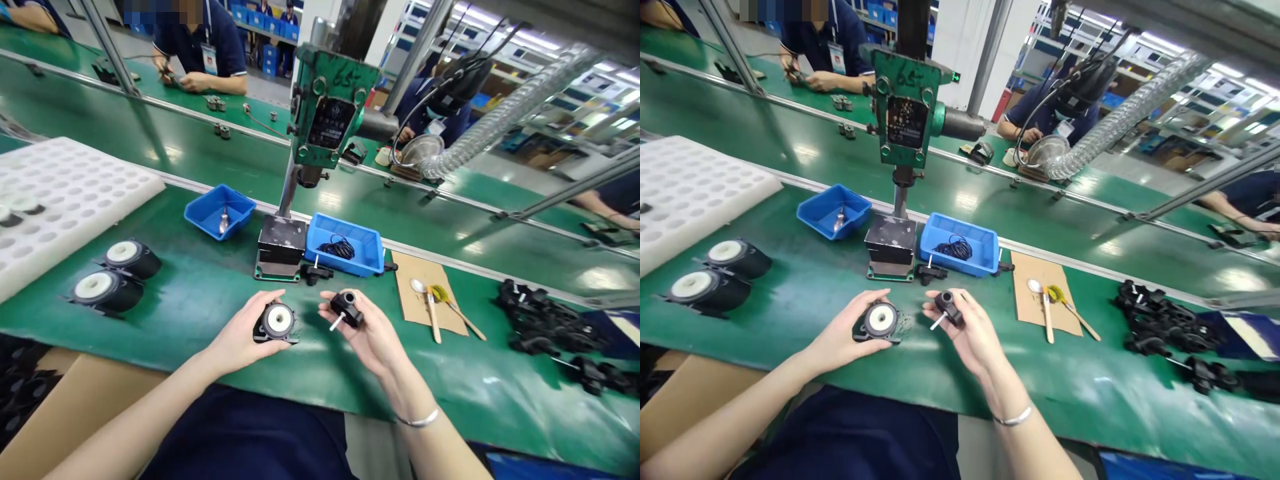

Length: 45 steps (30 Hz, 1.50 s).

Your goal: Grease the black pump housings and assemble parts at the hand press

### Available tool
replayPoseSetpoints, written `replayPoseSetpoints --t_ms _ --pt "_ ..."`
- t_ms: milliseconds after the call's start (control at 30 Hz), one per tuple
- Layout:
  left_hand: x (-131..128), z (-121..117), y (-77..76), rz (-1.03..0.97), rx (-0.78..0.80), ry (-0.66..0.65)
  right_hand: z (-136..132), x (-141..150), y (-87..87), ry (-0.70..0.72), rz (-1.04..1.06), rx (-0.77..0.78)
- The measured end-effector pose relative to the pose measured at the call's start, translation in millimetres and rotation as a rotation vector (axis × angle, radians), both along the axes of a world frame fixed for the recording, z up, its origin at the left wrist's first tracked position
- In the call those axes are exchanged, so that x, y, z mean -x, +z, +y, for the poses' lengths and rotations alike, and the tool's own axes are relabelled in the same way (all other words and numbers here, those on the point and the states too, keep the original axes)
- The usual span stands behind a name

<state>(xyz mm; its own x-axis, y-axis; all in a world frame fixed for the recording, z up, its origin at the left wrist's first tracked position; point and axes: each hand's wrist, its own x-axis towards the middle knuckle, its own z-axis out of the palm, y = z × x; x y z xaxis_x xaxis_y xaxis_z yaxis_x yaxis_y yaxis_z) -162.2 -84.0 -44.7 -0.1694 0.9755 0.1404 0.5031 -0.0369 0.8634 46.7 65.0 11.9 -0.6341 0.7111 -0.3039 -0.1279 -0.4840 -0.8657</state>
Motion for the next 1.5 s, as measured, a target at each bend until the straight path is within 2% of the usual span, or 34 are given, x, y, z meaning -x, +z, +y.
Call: replayPoseSetpoints --t_ms 67,167,333,500,700,833,1167,1267,1500 --pt "-6 0 -3.0 -0.019 -0.003 0.012 -8 9 -6.9 -0.031 0.084 0.172" --pt "-9 -2 -4.4 -0.057 0.002 0.012 -13 16 -12.5 -0.021 0.165 0.306" --pt "-7 -2 -5.5 -0.157 0.028 0.008 -17 22 -19.5 0.002 0.186 0.315" --pt "-6 -2 -9.2 -0.215 0.032 -0.055 -21 32 -26.2 -0.097 0.287 0.405" --pt "-7 -3 -11.5 -0.175 -0.014 -0.065 -19 39 -19.5 -0.076 0.306 0.541" --pt "-8 -4 -14.4 -0.201 -0.048 -0.066 -17 38 -14.8 -0.069 0.268 0.551" --pt "-8 -4 -14.8 -0.275 -0.028 -0.062 -13 39 -8.2 0.026 0.228 0.422" --pt "-8 -4 -14.2 -0.293 -0.044 -0.069 -12 41 -1.9 0.089 0.178 0.246" --pt "-7 -5 -17.6 -0.311 -0.03 -0.055 -8 52 4.1 0.252 -0.079 -0.322"
